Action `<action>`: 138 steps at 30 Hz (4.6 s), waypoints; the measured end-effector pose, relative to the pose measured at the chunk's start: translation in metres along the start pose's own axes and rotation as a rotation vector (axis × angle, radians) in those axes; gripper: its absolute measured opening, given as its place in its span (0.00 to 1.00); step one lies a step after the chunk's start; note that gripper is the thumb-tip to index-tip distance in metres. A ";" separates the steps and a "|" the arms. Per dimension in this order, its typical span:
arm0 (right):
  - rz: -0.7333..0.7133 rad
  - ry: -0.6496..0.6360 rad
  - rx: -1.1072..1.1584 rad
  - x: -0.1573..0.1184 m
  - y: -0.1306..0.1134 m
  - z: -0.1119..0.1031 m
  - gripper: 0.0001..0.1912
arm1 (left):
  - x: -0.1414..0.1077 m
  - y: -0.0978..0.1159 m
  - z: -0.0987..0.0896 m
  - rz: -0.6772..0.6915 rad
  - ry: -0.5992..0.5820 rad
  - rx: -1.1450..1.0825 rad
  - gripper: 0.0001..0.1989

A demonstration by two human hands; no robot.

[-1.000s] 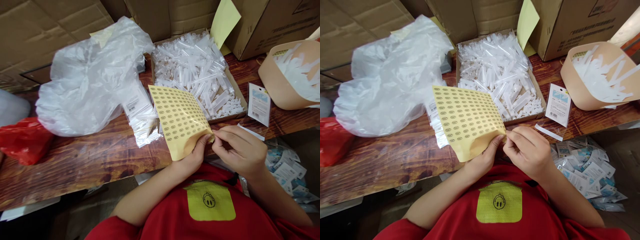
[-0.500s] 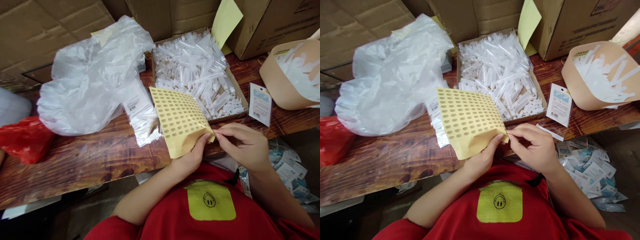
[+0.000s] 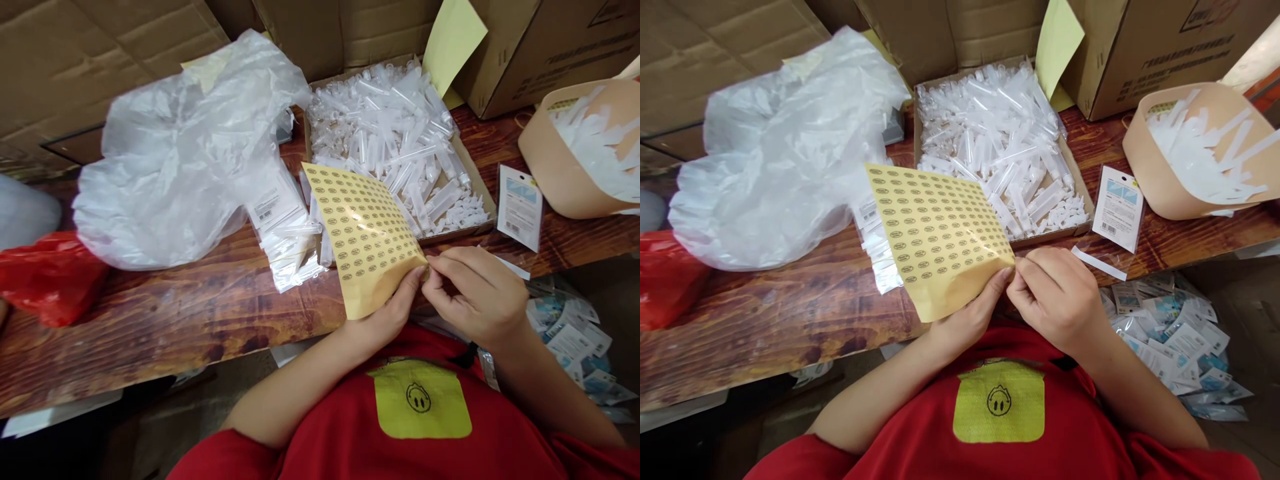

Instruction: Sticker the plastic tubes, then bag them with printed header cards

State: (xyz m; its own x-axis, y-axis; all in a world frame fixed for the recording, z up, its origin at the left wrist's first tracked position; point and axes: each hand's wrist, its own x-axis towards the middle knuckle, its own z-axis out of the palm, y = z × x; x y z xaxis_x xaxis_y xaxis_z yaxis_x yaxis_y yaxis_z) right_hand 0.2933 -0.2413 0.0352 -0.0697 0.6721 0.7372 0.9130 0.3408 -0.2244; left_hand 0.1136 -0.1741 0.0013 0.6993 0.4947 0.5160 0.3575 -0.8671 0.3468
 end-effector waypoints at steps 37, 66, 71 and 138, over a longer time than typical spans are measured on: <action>1.124 -0.131 1.324 0.007 0.000 -0.003 0.18 | 0.034 0.015 -0.027 -0.878 -0.204 -1.504 0.16; 0.966 0.403 1.031 0.006 -0.040 0.019 0.03 | 0.045 0.028 -0.040 -0.073 0.340 -0.282 0.09; 0.953 0.421 1.041 0.006 -0.039 0.021 0.02 | 0.044 0.025 -0.038 -0.051 0.341 -0.271 0.10; 0.933 0.467 1.074 -0.001 -0.036 0.022 0.02 | 0.048 0.030 -0.025 -0.524 0.348 -0.801 0.02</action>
State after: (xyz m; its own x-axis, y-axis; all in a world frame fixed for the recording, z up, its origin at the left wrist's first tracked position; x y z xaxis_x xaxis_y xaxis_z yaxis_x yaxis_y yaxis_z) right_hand 0.2512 -0.2396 0.0284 0.6769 0.7198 0.1541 -0.1818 0.3663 -0.9125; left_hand 0.1429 -0.1751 0.0561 0.3088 0.9014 0.3034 -0.0415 -0.3060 0.9511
